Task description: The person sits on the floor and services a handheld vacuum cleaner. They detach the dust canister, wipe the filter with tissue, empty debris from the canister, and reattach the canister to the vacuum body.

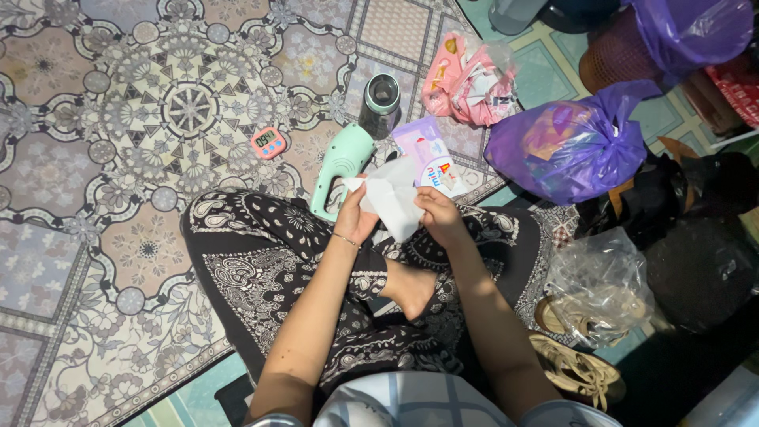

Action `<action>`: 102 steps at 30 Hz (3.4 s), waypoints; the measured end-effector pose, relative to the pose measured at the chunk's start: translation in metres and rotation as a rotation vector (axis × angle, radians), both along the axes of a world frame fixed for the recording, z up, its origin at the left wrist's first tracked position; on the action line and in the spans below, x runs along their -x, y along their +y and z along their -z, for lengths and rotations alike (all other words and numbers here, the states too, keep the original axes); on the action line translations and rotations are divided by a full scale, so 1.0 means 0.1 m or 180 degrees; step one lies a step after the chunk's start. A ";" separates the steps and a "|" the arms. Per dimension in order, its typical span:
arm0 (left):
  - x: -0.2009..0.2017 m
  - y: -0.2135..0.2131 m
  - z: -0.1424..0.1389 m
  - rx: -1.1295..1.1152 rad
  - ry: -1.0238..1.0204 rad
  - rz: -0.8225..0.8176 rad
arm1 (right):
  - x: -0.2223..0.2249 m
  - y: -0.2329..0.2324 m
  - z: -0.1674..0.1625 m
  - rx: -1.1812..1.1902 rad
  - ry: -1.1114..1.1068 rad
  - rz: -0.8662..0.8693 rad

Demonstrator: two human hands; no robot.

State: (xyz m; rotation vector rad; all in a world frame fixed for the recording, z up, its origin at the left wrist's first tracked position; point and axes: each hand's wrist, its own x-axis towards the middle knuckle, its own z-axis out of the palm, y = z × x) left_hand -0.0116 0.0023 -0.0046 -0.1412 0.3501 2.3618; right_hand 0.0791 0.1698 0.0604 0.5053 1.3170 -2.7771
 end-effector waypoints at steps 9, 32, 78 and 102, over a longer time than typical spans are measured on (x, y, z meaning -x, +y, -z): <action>0.01 0.00 -0.03 0.0070 0.0172 -0.0055 | -0.03 0.02 0.17 -0.1189 0.0196 0.0367; -0.07 0.04 0.02 0.0242 0.0395 0.0207 | -0.07 -0.40 0.25 -0.4524 0.1022 0.1009; 0.53 -0.03 -0.42 0.1742 0.2862 0.0529 | 0.10 0.00 0.00 0.0058 0.0001 -0.1533; 0.18 0.04 -0.08 0.1427 0.0483 0.0131 | 0.13 -0.21 0.16 -0.1351 -0.0259 -0.0736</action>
